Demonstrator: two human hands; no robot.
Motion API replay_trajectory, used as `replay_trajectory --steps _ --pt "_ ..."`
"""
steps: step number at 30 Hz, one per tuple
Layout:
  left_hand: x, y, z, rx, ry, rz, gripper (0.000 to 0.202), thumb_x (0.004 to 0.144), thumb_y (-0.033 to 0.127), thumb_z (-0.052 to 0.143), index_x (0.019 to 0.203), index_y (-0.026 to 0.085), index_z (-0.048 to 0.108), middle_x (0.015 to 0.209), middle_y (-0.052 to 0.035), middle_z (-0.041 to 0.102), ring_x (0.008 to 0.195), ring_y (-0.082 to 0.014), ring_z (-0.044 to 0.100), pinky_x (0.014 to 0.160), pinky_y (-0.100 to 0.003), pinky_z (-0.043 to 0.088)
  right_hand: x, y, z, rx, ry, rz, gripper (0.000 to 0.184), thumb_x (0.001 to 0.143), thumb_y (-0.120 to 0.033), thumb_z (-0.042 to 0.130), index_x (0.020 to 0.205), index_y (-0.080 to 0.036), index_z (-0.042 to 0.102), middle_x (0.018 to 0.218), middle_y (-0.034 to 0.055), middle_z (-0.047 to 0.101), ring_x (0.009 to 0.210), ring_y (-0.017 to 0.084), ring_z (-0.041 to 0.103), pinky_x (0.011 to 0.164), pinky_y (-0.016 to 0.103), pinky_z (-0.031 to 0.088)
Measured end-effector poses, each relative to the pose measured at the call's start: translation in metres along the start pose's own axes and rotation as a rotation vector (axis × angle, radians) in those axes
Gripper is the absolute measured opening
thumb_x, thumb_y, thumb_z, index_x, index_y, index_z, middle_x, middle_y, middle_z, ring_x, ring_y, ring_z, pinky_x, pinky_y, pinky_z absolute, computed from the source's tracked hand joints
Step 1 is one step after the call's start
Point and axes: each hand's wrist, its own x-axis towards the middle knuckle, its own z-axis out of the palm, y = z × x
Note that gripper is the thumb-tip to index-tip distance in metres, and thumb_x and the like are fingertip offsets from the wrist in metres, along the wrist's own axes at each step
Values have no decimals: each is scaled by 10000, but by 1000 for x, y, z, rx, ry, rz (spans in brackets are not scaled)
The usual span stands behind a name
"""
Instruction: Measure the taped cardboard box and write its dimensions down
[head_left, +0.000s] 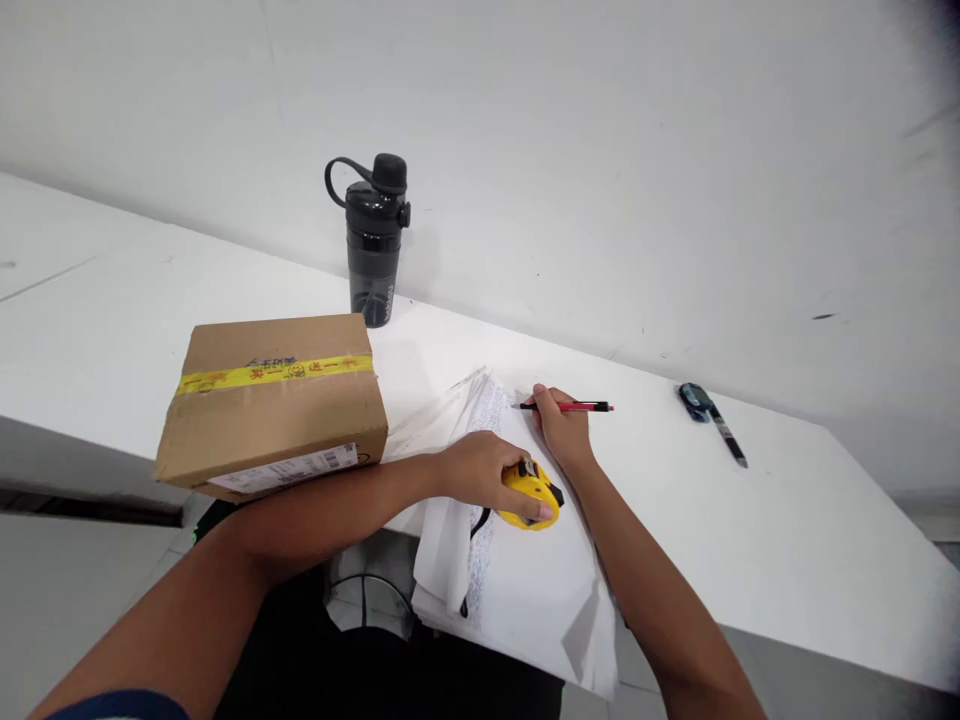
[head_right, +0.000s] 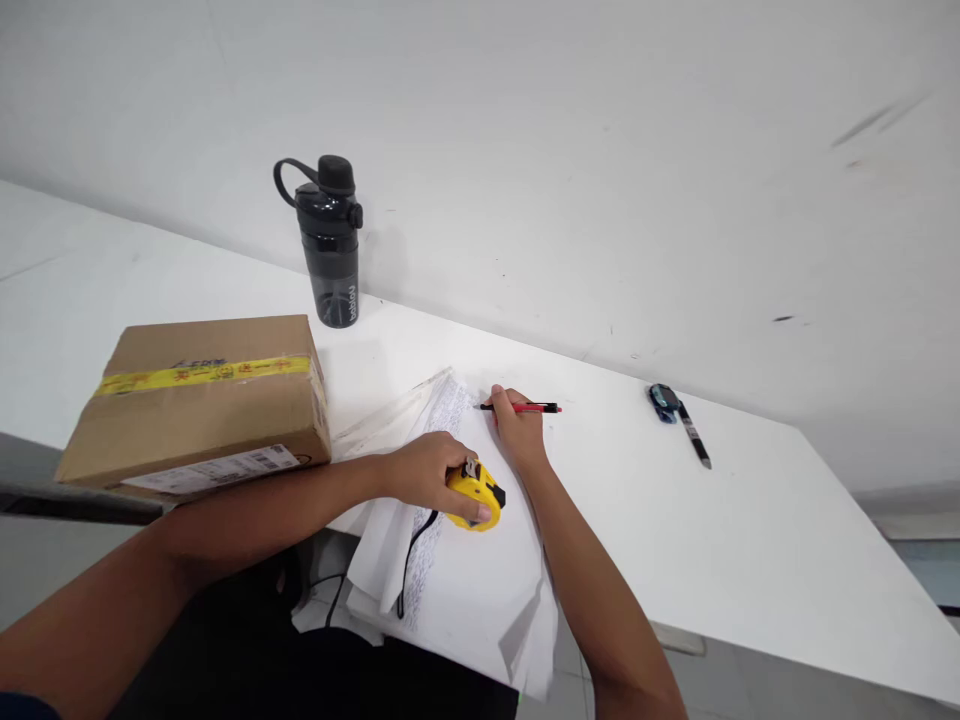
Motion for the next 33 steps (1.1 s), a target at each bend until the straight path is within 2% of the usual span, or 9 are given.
replay_trajectory --steps 9,13,23,27,33 --pt "-2 3 -2 19 -6 7 538 664 680 663 582 186 468 524 49 479 491 -86 420 510 -248 292 0 1 1 19 -17 33 377 836 -501 571 642 -189 652 459 -49 457 484 129 416 527 280 363" --pt "-2 2 -1 21 -6 -3 535 658 681 666 585 187 472 517 51 470 489 -87 413 507 -249 287 -1 2 1 16 32 52 372 844 -484 562 641 -187 654 454 -49 451 489 130 422 535 281 369" --pt "-2 1 -1 13 0 -9 516 657 670 672 600 184 506 535 45 487 504 -89 416 519 -248 291 0 6 0 6 -5 0 398 853 -511 549 639 -188 643 458 -51 452 473 126 408 517 281 363" --pt "-2 2 -1 23 -5 -17 518 654 671 674 602 184 506 544 42 498 516 -93 431 531 -250 298 1 7 0 27 35 15 383 850 -497 552 635 -192 640 455 -52 447 477 128 404 517 281 357" --pt "-2 4 -2 13 -12 -36 503 650 650 689 603 184 506 548 43 509 514 -95 445 525 -249 305 2 8 0 33 15 36 376 839 -490 558 619 -195 633 440 -54 442 477 134 416 522 284 361"
